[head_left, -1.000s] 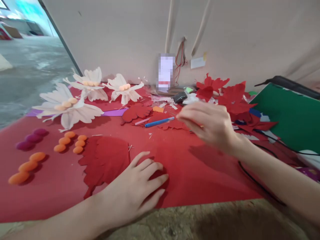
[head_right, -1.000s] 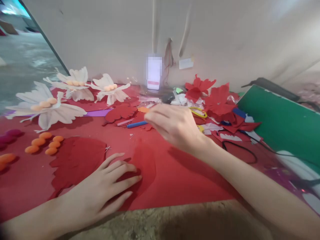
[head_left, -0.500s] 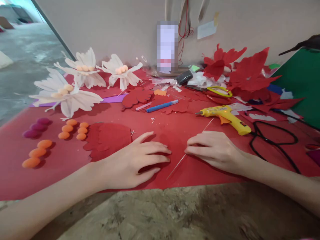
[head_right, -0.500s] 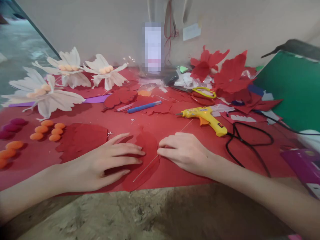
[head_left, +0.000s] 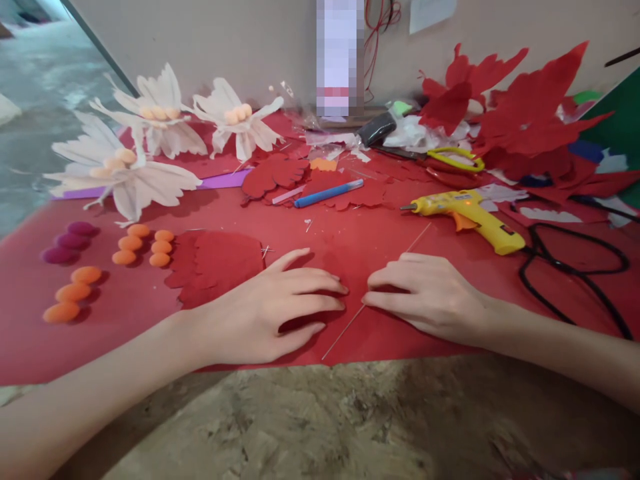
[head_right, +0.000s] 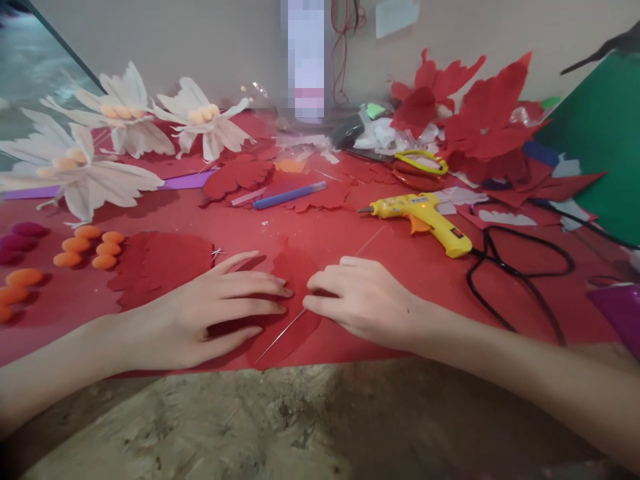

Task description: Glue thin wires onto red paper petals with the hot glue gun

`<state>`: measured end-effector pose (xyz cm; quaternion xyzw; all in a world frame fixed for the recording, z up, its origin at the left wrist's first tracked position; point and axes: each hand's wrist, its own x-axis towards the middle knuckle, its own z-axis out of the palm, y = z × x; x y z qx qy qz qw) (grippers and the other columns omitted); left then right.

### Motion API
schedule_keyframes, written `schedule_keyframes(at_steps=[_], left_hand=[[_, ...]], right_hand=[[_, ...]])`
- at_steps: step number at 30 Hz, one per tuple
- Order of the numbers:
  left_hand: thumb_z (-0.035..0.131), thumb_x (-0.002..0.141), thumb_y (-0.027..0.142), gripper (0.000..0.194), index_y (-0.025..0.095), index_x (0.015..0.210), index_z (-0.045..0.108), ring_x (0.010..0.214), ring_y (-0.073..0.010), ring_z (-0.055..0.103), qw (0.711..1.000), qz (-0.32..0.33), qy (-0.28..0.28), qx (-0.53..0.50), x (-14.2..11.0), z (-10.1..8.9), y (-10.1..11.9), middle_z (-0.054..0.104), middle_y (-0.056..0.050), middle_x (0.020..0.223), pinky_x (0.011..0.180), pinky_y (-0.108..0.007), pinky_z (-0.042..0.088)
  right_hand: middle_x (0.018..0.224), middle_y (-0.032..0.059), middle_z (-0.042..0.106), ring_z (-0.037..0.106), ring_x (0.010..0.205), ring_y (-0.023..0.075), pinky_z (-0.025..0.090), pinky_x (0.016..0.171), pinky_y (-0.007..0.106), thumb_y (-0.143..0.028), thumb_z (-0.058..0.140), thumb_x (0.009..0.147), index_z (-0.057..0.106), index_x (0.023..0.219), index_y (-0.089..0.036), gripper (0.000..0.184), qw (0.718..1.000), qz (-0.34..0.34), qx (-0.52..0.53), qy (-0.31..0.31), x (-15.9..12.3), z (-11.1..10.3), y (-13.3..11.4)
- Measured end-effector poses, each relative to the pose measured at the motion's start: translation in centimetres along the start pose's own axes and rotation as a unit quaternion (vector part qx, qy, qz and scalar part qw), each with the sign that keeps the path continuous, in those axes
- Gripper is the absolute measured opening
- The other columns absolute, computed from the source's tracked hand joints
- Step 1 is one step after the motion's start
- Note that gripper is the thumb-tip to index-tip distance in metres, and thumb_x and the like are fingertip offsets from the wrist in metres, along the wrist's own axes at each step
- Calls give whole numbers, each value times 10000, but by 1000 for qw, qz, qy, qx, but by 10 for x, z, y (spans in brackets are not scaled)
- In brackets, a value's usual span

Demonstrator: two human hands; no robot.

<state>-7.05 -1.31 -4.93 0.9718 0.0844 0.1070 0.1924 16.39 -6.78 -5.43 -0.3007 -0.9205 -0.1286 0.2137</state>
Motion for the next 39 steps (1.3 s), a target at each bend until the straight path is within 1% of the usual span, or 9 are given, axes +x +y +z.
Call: schedule_keyframes(at_steps=[3, 5, 10, 15, 21, 27, 30, 35, 39], left_hand=[[457, 890, 189, 214, 142, 1048, 593, 1113, -146, 535, 1000, 2, 6, 4, 0, 1, 1, 619, -96, 1142, 1107, -412, 159], [470, 899, 249, 233, 146, 1067, 592, 1108, -160, 536, 1000, 10, 7, 12, 1, 2, 2, 615, -104, 1137, 1100, -431, 162], [445, 916, 325, 255, 242, 1078, 623, 1086, -199, 551, 997, 45, -11, 64, 4, -1, 3, 610, -103, 1138, 1063, -517, 191], [382, 938, 313, 292, 252, 1064, 638, 1087, -216, 552, 992, 58, -12, 107, 4, -1, 3, 614, -103, 1123, 1051, -549, 200], [355, 942, 301, 316, 235, 1054, 643, 1066, -238, 562, 990, 72, -2, 122, 4, 2, 1, 618, -121, 1111, 1043, -573, 204], [384, 933, 293, 285, 243, 1072, 628, 1083, -222, 552, 992, 69, -6, 109, 3, 3, 0, 613, -115, 1120, 1046, -569, 203], [385, 933, 304, 289, 250, 1089, 622, 1088, -230, 552, 991, 66, -12, 113, 3, 3, -1, 609, -116, 1133, 1043, -577, 206], [365, 938, 311, 303, 262, 1102, 614, 1096, -224, 548, 991, 65, -12, 116, 1, 5, -2, 608, -108, 1142, 1051, -570, 206], [379, 933, 298, 295, 245, 1086, 625, 1079, -241, 559, 991, 67, -10, 111, 2, 5, -1, 615, -120, 1123, 1028, -598, 230]], right_hand=[[733, 9, 682, 512, 572, 92, 366, 573, 218, -127, 271, 928, 654, 748, -183, 427, 1000, -5, -2, -1, 0, 1, 0], [739, 10, 683, 518, 578, 92, 368, 574, 218, -129, 269, 928, 654, 751, -183, 427, 1000, -6, -2, 0, -1, 1, 0], [741, 9, 685, 538, 588, 88, 372, 581, 227, -122, 257, 929, 651, 748, -187, 438, 1000, -6, -5, -2, -2, 2, -1], [778, 23, 691, 591, 681, 90, 403, 630, 234, -115, 273, 928, 646, 789, -171, 403, 1000, -10, 5, -19, -4, 1, 6], [838, 62, 676, 602, 750, 125, 421, 676, 262, -160, 296, 928, 632, 835, -158, 349, 998, 22, 8, -66, -10, -1, 17], [858, 52, 641, 579, 759, 122, 431, 714, 253, -217, 383, 910, 596, 822, -163, 237, 985, 81, 119, -94, -11, -2, 23], [858, 53, 626, 572, 758, 124, 430, 714, 260, -224, 384, 908, 590, 816, -170, 232, 979, 95, 143, -109, -11, -2, 24], [881, 75, 616, 562, 789, 146, 425, 736, 288, -233, 327, 924, 596, 835, -172, 290, 978, 93, 126, -135, -10, 0, 22], [861, 89, 613, 525, 774, 166, 408, 732, 302, -209, 291, 930, 596, 828, -148, 327, 985, 74, 83, -132, -10, 2, 19]])
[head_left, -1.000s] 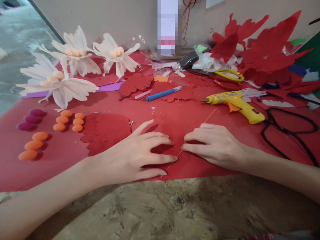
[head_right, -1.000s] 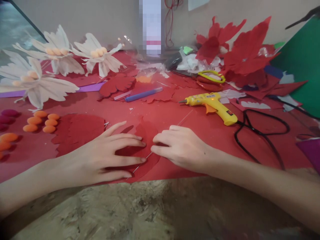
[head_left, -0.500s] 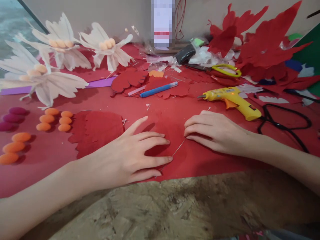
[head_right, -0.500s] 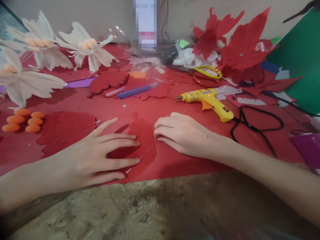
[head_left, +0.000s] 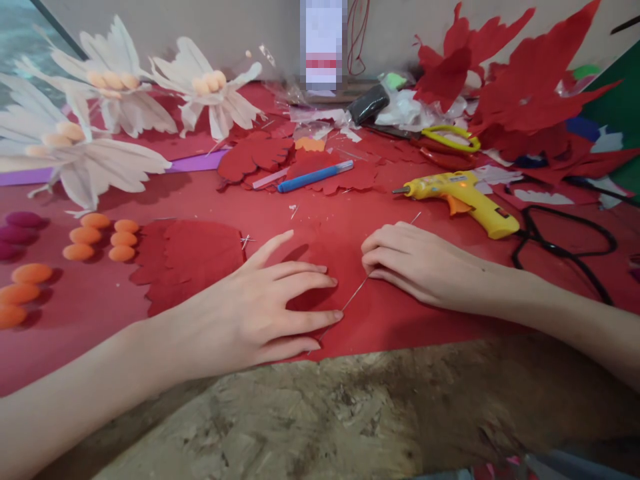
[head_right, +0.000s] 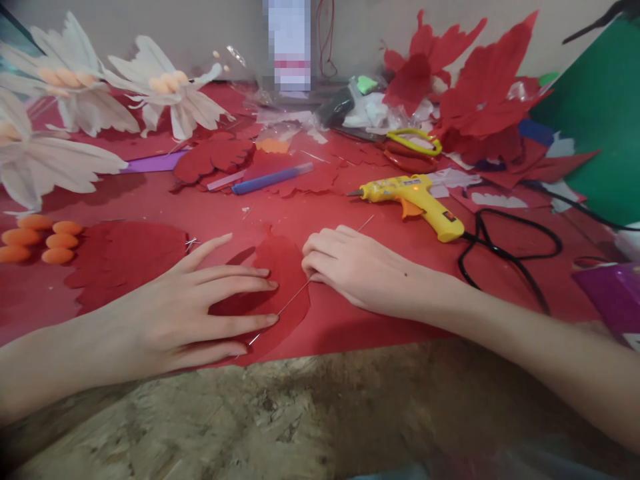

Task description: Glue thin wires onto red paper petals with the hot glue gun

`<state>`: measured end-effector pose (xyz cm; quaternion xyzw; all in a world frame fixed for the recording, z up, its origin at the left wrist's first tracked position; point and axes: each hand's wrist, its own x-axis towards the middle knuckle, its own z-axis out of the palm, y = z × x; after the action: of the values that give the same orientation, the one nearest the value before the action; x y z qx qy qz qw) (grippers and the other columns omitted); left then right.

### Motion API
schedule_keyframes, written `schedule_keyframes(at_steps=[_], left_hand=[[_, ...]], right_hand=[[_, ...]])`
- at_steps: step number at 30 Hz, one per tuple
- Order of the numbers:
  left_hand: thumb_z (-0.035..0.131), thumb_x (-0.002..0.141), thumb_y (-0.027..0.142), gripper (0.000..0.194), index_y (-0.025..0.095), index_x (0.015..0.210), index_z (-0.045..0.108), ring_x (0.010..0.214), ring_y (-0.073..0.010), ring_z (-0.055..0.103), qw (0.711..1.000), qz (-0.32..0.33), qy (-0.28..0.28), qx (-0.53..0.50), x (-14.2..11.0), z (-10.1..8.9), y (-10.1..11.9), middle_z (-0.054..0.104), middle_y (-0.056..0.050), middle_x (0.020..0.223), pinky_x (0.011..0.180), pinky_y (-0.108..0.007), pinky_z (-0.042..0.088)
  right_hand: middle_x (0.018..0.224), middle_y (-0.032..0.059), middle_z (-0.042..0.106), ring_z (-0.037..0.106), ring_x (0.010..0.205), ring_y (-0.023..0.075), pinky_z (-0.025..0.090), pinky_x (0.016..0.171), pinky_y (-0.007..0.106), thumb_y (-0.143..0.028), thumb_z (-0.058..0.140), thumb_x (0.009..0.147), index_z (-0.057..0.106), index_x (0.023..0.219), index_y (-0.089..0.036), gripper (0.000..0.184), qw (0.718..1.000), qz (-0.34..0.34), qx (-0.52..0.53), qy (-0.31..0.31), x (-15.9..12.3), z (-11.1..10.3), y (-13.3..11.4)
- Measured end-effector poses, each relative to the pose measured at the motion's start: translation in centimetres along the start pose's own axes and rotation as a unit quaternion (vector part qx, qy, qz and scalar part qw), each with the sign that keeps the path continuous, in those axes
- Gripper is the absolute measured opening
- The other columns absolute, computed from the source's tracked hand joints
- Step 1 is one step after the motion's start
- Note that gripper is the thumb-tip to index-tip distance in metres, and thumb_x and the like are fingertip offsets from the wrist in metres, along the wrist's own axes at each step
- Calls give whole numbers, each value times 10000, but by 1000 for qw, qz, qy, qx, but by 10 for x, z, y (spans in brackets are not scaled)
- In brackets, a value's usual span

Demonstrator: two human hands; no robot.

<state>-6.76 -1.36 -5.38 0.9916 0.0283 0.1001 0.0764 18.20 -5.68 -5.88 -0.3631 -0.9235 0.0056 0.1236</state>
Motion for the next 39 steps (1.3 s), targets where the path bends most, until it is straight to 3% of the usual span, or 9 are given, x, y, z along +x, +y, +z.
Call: schedule_keyframes(at_steps=[6, 22, 26, 29, 32, 34, 36, 39], left_hand=[[363, 937, 290, 306, 235, 1071, 633, 1074, -246, 562, 1000, 5, -2, 4, 1, -2, 0, 617, -128, 1115, 1022, -599, 244], [406, 924, 292, 269, 228, 1081, 616, 1096, -227, 548, 1000, -2, 10, -11, 0, -1, 0, 611, -114, 1139, 1077, -553, 143], [413, 925, 325, 318, 157, 1163, 540, 1090, -198, 553, 999, -26, 4, -18, 2, -5, 1, 635, -103, 1120, 1106, -499, 112], [379, 938, 308, 292, 149, 1073, 584, 1061, -193, 573, 998, -64, 20, -4, 5, -7, 1, 667, -77, 1066, 1111, -501, 102], [351, 938, 236, 303, 154, 898, 640, 997, -193, 600, 989, -124, 81, 15, 13, -8, 3, 684, -68, 1004, 1087, -510, 179], [387, 918, 224, 275, 157, 844, 643, 880, -167, 623, 978, -168, 120, -11, 22, -8, 6, 696, -45, 898, 1042, -451, 289], [432, 891, 233, 236, 163, 799, 639, 756, -142, 620, 969, -201, 122, -79, 33, -10, 11, 695, -18, 800, 904, -350, 425], [494, 835, 221, 179, 169, 731, 630, 747, -149, 614, 947, -257, 119, -152, 48, -12, 19, 687, -8, 766, 756, -274, 466]], right_hand=[[778, 71, 601, 507, 740, 169, 387, 735, 313, -241, 301, 934, 584, 788, -150, 331, 1000, 5, 13, -7, 0, -2, 1], [868, 88, 590, 507, 798, 167, 379, 785, 318, -270, 269, 947, 578, 850, -151, 345, 995, 26, 85, -49, -1, -5, 5], [861, 79, 593, 498, 797, 159, 366, 786, 305, -227, 294, 941, 568, 852, -137, 302, 995, 13, 95, -37, 0, -5, 5], [850, 71, 592, 488, 781, 153, 358, 780, 294, -190, 317, 931, 563, 842, -129, 269, 996, 18, 88, -26, 2, -11, 3], [836, 70, 589, 471, 772, 156, 352, 754, 284, -158, 338, 917, 563, 833, -127, 242, 998, 24, 54, 4, 3, -19, -3], [833, 75, 587, 459, 766, 158, 343, 738, 279, -121, 359, 899, 563, 832, -119, 215, 999, 21, 24, 33, 4, -23, -9], [814, 75, 582, 444, 740, 158, 329, 715, 280, -88, 376, 875, 562, 819, -113, 195, 998, 17, -4, 57, 4, -24, -16], [766, 61, 571, 418, 686, 153, 307, 683, 290, -86, 387, 859, 560, 793, -116, 187, 996, 19, -41, 78, 3, -22, -23]])
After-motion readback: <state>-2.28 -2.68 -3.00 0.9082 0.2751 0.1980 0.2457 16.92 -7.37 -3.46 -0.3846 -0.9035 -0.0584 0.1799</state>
